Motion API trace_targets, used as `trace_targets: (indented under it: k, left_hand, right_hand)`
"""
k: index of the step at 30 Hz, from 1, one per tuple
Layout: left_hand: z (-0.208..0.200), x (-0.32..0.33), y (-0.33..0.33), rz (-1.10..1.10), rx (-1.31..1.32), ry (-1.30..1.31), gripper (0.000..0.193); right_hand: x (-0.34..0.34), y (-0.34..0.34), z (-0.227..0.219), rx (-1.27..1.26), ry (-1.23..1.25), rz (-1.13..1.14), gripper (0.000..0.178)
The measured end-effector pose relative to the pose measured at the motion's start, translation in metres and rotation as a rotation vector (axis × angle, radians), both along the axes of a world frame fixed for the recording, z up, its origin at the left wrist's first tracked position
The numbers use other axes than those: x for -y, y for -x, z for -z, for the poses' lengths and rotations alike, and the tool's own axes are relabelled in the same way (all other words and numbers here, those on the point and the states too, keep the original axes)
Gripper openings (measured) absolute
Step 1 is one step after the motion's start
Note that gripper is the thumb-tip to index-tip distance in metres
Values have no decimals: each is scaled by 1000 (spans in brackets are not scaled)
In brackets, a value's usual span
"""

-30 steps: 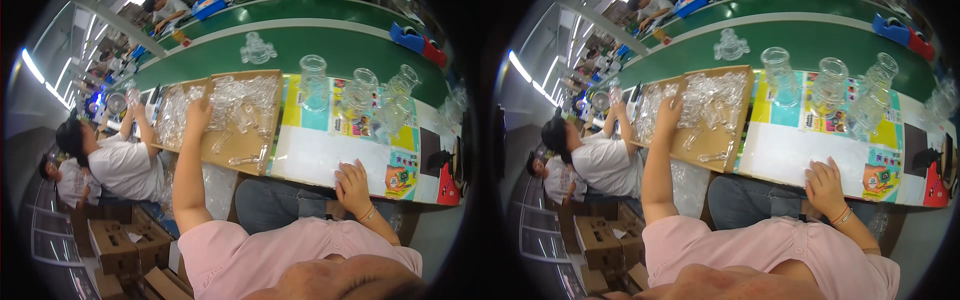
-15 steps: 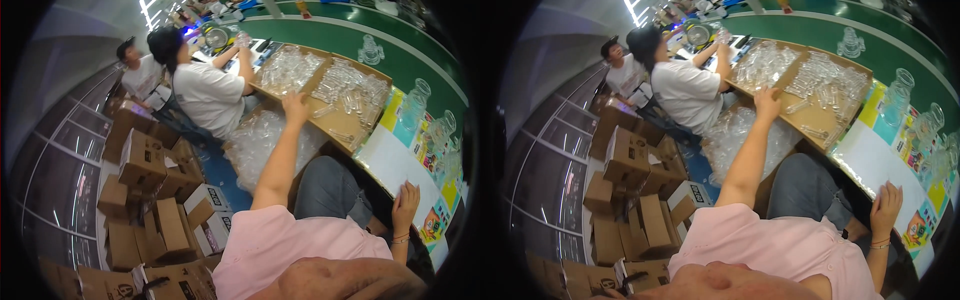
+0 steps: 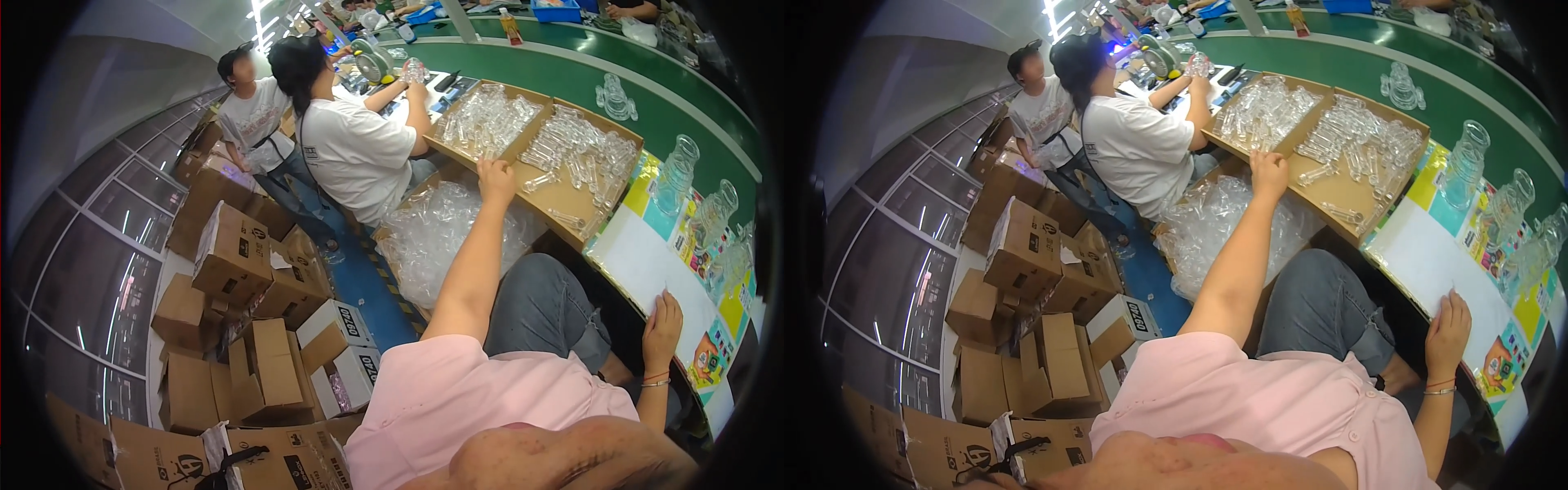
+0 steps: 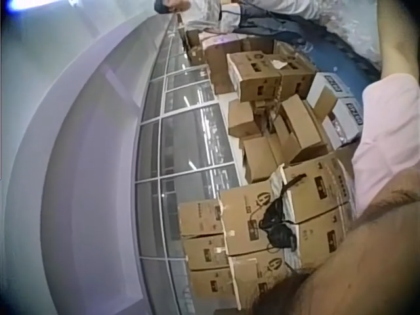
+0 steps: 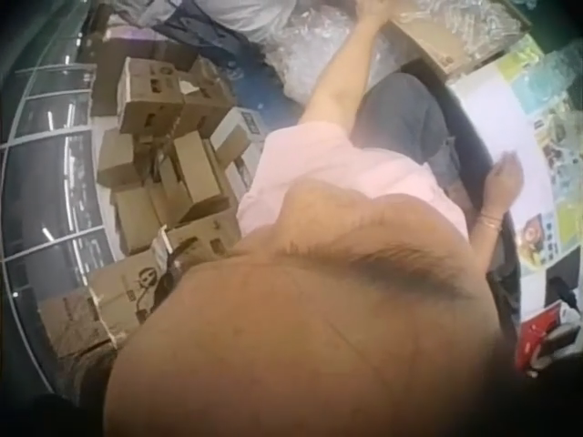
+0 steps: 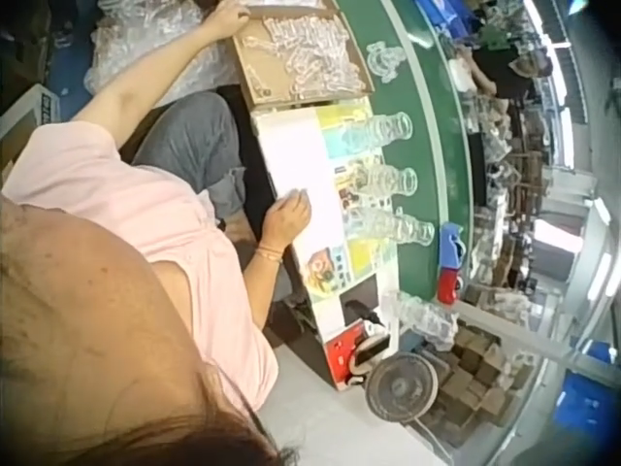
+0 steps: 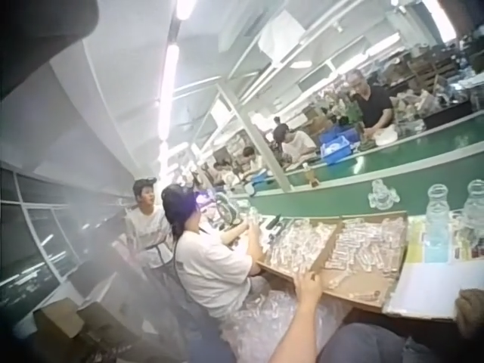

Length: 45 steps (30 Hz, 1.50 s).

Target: Assembling glass lighting fixtures by applying adhesive to small components and inserting them into the fixture bodies.

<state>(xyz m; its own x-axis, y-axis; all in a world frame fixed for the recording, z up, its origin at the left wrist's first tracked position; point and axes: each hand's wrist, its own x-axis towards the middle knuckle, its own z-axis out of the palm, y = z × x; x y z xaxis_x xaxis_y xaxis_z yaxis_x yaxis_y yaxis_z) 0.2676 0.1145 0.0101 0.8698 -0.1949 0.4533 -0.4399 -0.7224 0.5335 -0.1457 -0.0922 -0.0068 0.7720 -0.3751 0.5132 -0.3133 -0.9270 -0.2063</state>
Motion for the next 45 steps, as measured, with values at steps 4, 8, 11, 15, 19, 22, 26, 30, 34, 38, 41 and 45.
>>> trace_targets:
  k: [4, 8, 11, 15, 19, 22, 26, 30, 34, 38, 41, 45]
  left_hand:
    - [-2, -4, -1, 2, 3, 4, 22]
    - [-16, -2, 6, -22, -114, -135, 26]
    - [-25, 0, 12, -33, -172, -193, 28]
    - [-29, 7, 14, -44, -196, -256, 33]
    - [-28, 5, 12, -54, -221, -298, 36]
    - [-30, 6, 14, -54, -234, -308, 36]
    - [-31, 3, 13, -49, -224, -309, 36]
    - [-32, 2, 14, -49, -239, -273, 36]
    - [-32, 1, 16, -45, -219, -288, 36]
    - [-27, 1, 12, -50, -194, -297, 37]
    - [-24, 5, 13, -33, -226, -278, 38]
    - [-24, 2, 10, -39, -231, -274, 34]
  right_hand:
    - [-7, -5, -5, 5, -6, -2, 34]
    - [-53, -16, 4, 111, -33, -588, 44]
    - [-66, -24, 32, -62, -217, -597, 34]
    - [-28, -19, 111, -367, -705, -143, 29]
    - [-13, -13, 170, -429, -645, -136, 30]
    - [-14, -6, 180, -456, -662, -133, 31]
    - [-17, 7, 182, -496, -684, -114, 32]
    - [-21, 14, 183, -538, -703, -102, 33]
    - [-21, 17, 184, -581, -715, -107, 34]
    - [-35, 0, 183, -599, -734, -153, 34]
    - [-48, -17, 182, -607, -754, -170, 35]
    - [-42, -13, 180, -651, -754, -163, 36]
